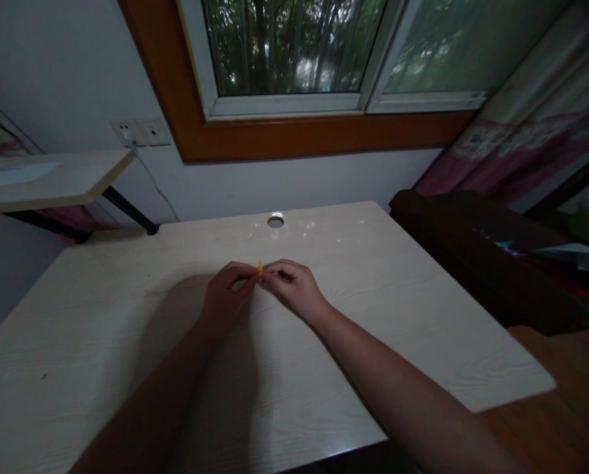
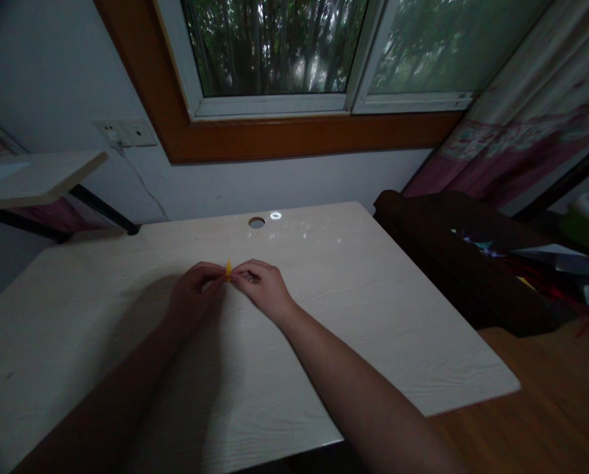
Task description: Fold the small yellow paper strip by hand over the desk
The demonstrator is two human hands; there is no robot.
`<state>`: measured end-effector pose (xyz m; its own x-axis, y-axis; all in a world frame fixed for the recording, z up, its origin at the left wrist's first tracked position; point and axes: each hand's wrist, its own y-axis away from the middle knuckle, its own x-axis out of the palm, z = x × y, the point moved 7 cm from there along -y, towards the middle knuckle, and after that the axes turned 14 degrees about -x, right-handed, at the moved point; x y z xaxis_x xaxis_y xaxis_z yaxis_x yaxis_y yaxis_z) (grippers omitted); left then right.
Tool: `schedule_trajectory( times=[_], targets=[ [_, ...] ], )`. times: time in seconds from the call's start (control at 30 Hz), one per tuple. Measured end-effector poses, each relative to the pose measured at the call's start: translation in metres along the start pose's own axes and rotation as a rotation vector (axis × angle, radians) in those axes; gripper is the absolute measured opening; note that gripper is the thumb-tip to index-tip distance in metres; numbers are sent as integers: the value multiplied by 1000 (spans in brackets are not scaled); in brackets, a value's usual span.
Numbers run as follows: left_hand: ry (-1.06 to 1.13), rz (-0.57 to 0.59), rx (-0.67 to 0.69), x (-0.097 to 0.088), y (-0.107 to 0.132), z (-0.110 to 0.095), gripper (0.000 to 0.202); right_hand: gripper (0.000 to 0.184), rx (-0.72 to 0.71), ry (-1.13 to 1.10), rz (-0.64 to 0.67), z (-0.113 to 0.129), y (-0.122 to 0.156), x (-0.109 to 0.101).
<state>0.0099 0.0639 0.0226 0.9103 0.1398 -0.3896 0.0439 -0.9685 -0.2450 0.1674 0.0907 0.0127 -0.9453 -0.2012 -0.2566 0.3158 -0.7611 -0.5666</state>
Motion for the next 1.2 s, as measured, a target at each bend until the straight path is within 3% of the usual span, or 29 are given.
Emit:
schedule_trajectory(
  times=[0.2,0.53,0.8,1.03,1.2],
  targets=[
    [83,-16,-87,3,0,11,9,15,81,-46,-28,-10,5,5],
    [169,-48,-204,3,-3,23,19,15,112,-73,-49,-14,5,5],
    [207,-4,-244,6,-3,27,29,14,97,-20,-25,-13,4,4],
    [161,1,-291,5,-5,29,17,13,44,82,41,-10,3,5],
    [320,-23,-337,2,-7,33,34,21,62,-24,5,-11,4,8]
  ],
)
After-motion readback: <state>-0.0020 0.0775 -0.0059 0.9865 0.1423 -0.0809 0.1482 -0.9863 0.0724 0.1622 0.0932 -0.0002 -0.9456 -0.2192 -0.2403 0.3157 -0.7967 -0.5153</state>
